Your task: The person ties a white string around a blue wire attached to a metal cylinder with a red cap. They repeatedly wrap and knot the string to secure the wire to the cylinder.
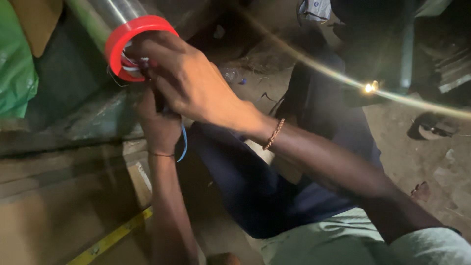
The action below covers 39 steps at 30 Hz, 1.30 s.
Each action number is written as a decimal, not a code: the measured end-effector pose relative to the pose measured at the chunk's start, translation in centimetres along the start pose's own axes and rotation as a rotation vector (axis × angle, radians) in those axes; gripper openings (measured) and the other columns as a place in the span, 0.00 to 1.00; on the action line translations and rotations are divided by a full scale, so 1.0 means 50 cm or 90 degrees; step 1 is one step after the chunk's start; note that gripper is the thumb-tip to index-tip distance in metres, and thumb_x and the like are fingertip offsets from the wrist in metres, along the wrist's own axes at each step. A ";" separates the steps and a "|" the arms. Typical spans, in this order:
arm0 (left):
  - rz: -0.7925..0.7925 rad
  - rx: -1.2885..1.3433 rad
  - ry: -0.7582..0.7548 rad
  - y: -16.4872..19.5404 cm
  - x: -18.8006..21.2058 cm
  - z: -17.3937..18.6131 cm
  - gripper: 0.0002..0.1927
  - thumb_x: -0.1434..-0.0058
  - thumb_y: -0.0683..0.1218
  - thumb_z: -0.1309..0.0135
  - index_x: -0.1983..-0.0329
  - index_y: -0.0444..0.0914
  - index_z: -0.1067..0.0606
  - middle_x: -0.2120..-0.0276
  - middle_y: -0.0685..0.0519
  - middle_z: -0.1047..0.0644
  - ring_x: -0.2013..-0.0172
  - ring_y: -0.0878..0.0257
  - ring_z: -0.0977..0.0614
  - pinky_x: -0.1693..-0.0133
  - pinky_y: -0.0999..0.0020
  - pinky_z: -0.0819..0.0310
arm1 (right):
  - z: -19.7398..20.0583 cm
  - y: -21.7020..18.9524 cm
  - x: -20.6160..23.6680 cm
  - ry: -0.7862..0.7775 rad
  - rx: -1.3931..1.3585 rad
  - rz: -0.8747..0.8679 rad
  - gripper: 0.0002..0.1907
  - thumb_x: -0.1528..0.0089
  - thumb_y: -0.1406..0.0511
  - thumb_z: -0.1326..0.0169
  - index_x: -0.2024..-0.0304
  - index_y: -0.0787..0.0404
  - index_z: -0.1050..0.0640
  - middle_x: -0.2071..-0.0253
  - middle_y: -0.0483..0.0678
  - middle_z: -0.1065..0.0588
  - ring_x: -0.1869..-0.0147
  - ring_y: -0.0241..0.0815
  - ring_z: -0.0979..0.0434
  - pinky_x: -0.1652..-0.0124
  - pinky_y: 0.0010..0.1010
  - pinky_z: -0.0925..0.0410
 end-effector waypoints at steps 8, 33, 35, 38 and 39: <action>0.128 0.164 0.193 0.013 0.011 0.020 0.06 0.26 0.40 0.42 0.57 0.32 0.26 0.60 0.54 0.23 0.57 0.66 0.22 0.49 0.67 0.24 | 0.000 -0.018 -0.012 -0.018 0.018 0.031 0.19 0.31 0.74 0.45 0.39 0.58 0.28 0.40 0.54 0.29 0.45 0.55 0.20 0.49 0.40 0.24; 0.138 0.296 0.182 0.019 -0.016 0.033 0.13 0.20 0.46 0.44 0.49 0.36 0.36 0.57 0.54 0.30 0.63 0.70 0.29 0.61 0.73 0.29 | -0.020 -0.037 0.008 -0.082 0.354 0.116 0.36 0.44 0.77 0.44 0.31 0.61 0.28 0.39 0.49 0.27 0.40 0.55 0.31 0.46 0.37 0.27; 0.156 0.367 0.176 0.030 -0.017 0.031 0.13 0.24 0.46 0.44 0.47 0.37 0.35 0.61 0.55 0.30 0.66 0.70 0.31 0.66 0.73 0.36 | 0.001 -0.034 0.010 -0.059 0.274 0.128 0.34 0.44 0.77 0.45 0.34 0.57 0.27 0.35 0.48 0.26 0.38 0.53 0.29 0.43 0.33 0.26; 0.120 0.285 0.228 0.062 -0.006 0.030 0.13 0.26 0.44 0.42 0.50 0.36 0.35 0.56 0.56 0.31 0.64 0.71 0.29 0.66 0.72 0.30 | 0.063 -0.012 0.045 -0.067 -0.001 0.070 0.29 0.36 0.76 0.52 0.30 0.62 0.29 0.38 0.50 0.23 0.36 0.47 0.23 0.38 0.36 0.27; 0.123 0.307 0.226 0.072 -0.002 0.022 0.13 0.26 0.44 0.42 0.51 0.36 0.35 0.60 0.56 0.31 0.66 0.70 0.29 0.66 0.72 0.32 | 0.080 -0.007 0.061 0.011 -0.056 0.056 0.21 0.31 0.71 0.52 0.35 0.63 0.28 0.43 0.51 0.23 0.41 0.46 0.22 0.42 0.35 0.27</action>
Point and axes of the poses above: each hand's wrist, its own x-axis away from the middle knuckle, its own z-axis out of the back of the hand, y = z × x, the point moved 3 cm from there along -x, towards the middle knuckle
